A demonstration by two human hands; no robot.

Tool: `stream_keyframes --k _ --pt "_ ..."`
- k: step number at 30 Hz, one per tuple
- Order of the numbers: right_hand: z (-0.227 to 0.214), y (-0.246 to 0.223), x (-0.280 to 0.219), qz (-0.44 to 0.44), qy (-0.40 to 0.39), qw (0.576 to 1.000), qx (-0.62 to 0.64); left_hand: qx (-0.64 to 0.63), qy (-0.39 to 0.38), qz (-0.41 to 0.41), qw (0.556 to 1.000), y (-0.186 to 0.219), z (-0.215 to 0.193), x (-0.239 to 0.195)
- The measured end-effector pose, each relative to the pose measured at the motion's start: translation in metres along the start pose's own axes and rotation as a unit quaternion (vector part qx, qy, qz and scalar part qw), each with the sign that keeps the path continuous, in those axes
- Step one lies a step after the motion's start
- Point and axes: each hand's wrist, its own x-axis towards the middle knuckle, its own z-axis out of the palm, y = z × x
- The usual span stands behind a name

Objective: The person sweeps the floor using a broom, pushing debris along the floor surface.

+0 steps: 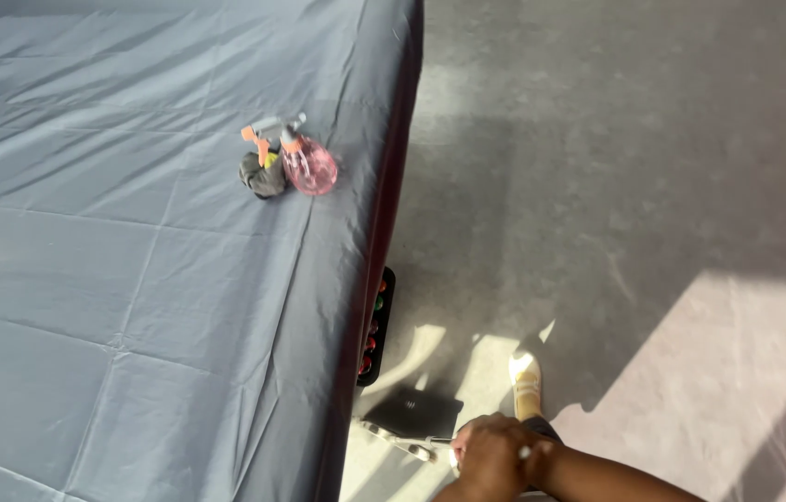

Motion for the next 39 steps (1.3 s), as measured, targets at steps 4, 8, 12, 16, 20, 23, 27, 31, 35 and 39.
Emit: stream_keyframes --k 4,8,12,16,20,23,27,31,35,39 --pt "-0.014 -0.085 0.004 -0.06 0.143 0.968 -0.199 0.017 0.079 0.075 0.994 -0.008 0.001 0.056" --pt "-0.068 -0.204 0.008 0.073 0.317 0.906 -0.272 -0.009 0.061 0.1 0.993 0.006 0.002 0.141" --pt "-0.103 -0.277 0.015 0.026 0.341 0.937 -0.079 -0.011 0.071 0.123 0.99 0.005 -0.008 0.225" --pt "-0.104 -0.285 0.017 -0.042 0.39 0.915 -0.094 -0.007 0.106 0.136 0.985 -0.008 -0.013 0.233" --pt "-0.08 -0.269 0.021 -0.038 0.306 0.935 -0.178 -0.01 0.094 0.145 0.985 -0.002 -0.004 0.207" --pt "-0.068 -0.268 0.032 0.03 0.254 0.965 -0.055 0.048 0.081 0.08 0.992 0.0 -0.002 0.214" --pt "-0.083 -0.321 0.093 0.067 0.254 0.96 -0.099 0.059 0.096 0.003 0.994 -0.018 -0.045 0.263" --pt "-0.112 -0.365 0.111 0.012 0.328 0.938 -0.113 0.058 0.055 -0.005 0.997 -0.028 -0.07 0.303" --pt "-0.126 -0.388 0.095 -0.124 0.424 0.893 -0.079 0.035 0.115 0.026 0.992 -0.039 -0.055 0.314" --pt "-0.122 -0.355 0.046 -0.209 0.427 0.877 -0.065 0.031 0.116 0.046 0.992 -0.037 -0.027 0.289"
